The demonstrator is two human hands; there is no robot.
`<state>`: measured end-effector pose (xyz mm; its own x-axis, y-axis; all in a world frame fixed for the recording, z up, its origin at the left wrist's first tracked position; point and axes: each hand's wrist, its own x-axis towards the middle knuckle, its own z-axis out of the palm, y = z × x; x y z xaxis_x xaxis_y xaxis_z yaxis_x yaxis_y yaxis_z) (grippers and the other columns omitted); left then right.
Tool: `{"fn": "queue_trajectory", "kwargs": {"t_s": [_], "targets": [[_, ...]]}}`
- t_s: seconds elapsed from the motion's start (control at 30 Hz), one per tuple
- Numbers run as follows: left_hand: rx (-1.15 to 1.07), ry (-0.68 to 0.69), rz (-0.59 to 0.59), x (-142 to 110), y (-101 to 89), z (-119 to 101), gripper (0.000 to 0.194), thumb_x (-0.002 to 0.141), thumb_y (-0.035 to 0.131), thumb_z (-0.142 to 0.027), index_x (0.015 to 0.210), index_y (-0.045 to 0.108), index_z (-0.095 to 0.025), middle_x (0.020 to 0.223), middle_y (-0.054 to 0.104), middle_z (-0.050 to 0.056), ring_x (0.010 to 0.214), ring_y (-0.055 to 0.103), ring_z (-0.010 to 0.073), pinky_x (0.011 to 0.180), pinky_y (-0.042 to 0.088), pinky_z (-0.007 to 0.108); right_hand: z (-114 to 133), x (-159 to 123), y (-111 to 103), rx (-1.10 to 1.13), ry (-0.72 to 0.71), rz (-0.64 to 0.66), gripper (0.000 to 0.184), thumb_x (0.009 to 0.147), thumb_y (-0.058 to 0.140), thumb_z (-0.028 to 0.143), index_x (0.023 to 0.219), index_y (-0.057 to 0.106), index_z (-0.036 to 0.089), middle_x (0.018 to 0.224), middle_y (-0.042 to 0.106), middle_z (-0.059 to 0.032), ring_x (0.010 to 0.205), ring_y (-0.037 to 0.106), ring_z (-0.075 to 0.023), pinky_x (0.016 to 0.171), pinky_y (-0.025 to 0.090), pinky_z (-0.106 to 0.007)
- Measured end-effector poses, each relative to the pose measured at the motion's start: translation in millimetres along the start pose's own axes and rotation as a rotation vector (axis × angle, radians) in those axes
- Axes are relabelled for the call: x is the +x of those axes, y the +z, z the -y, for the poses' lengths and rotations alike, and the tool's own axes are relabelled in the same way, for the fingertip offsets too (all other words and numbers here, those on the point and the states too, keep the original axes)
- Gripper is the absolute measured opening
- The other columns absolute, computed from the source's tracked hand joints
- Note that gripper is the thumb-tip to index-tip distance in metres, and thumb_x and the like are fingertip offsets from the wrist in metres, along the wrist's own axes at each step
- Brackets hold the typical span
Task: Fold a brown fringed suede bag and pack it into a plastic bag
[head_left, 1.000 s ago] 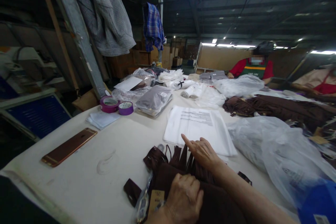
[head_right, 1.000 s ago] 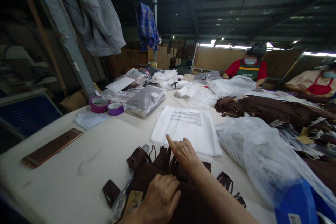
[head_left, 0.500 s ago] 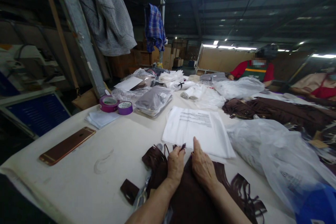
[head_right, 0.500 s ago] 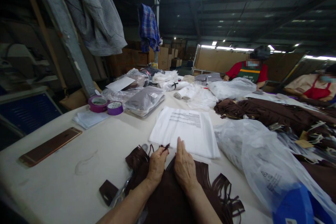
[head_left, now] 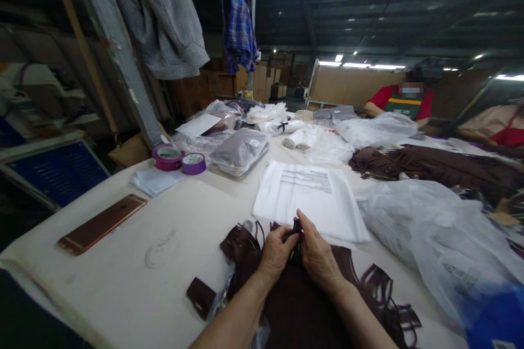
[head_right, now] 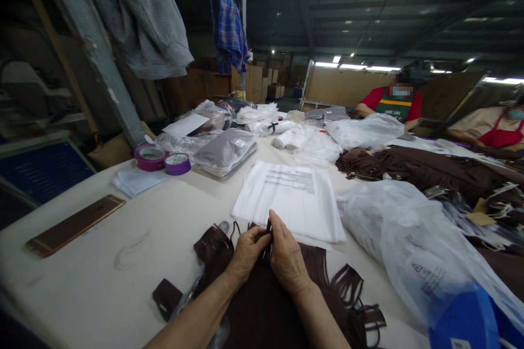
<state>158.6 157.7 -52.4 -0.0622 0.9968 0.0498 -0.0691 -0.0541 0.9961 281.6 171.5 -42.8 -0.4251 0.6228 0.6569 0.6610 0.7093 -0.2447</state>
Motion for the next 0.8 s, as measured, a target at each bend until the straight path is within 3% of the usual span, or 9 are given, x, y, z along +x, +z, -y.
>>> {"fn": "queue_trajectory", "kwargs": {"t_s": [0.23,0.37,0.43,0.47,0.57,0.63,0.8], "targets": [[-0.003,0.002,0.009,-0.1,-0.7,2.8,0.014,0.068,0.058,-0.030,0.066,0.060,-0.016,0.061,0.056,-0.003,0.062,0.049,0.0127,0.061,0.039,0.023,-2.6,-8.5,12.9,-0.124,0.008,-0.002,0.070,0.082,0.029,0.001,0.144,0.005,0.024,0.131,0.050,-0.0115,0.121,0.046,-0.0159,0.098,0.044,-0.037],[0.054,0.006,-0.099,-2.3,0.4,2.6,0.014,0.068,0.052,-0.023,0.055,0.050,-0.018,0.053,0.045,-0.005,0.056,0.043,0.0113,0.057,0.035,0.023,-13.5,-12.9,13.0,-0.259,0.244,-0.088,0.061,0.081,0.031,0.002,0.140,0.022,0.013,0.135,0.040,-0.0255,0.126,0.038,-0.0335,0.094,0.035,-0.063],[0.084,0.010,-0.162,-2.7,-0.3,3.2,0.016,0.071,0.050,-0.023,0.055,0.047,-0.019,0.053,0.045,-0.005,0.057,0.044,0.0119,0.057,0.036,0.023,-17.0,-11.9,8.9,-0.290,0.339,-0.117,0.051,0.083,0.032,0.006,0.134,0.033,0.007,0.135,0.036,-0.0297,0.128,0.032,-0.0394,0.091,0.031,-0.069],[0.097,0.011,-0.191,-2.5,-0.6,3.9,0.015,0.072,0.050,-0.023,0.058,0.048,-0.019,0.055,0.047,-0.004,0.058,0.045,0.0124,0.058,0.037,0.023,-16.6,-10.8,6.1,-0.283,0.353,-0.109,0.047,0.084,0.033,0.007,0.131,0.037,0.006,0.134,0.038,-0.0286,0.127,0.034,-0.0379,0.093,0.032,-0.066],[0.118,0.018,-0.269,-0.3,-0.4,7.2,0.005,0.075,0.050,-0.022,0.075,0.053,-0.019,0.068,0.057,-0.001,0.068,0.054,0.0148,0.067,0.042,0.025,-4.2,-7.9,-2.5,-0.212,0.296,-0.016,0.040,0.085,0.035,0.014,0.124,0.045,0.010,0.120,0.057,-0.0174,0.112,0.053,-0.0245,0.093,0.045,-0.045],[0.126,0.019,-0.302,1.4,1.2,8.2,0.012,0.076,0.051,-0.021,0.087,0.053,-0.018,0.080,0.062,0.003,0.078,0.058,0.0167,0.075,0.045,0.027,11.7,-9.8,-6.2,-0.165,0.243,0.061,0.036,0.085,0.037,0.017,0.118,0.050,0.014,0.110,0.064,-0.0112,0.100,0.060,-0.0192,0.086,0.050,-0.035],[0.216,0.043,-0.324,2.0,-8.4,-11.9,0.037,0.075,0.054,-0.020,0.111,0.050,-0.012,0.109,0.061,0.014,0.099,0.058,0.0210,0.086,0.045,0.032,45.7,-29.2,-9.3,-0.105,0.174,0.201,0.032,0.083,0.040,0.013,0.108,0.059,0.018,0.103,0.067,-0.0058,0.091,0.062,-0.0180,0.080,0.052,-0.032]]}}
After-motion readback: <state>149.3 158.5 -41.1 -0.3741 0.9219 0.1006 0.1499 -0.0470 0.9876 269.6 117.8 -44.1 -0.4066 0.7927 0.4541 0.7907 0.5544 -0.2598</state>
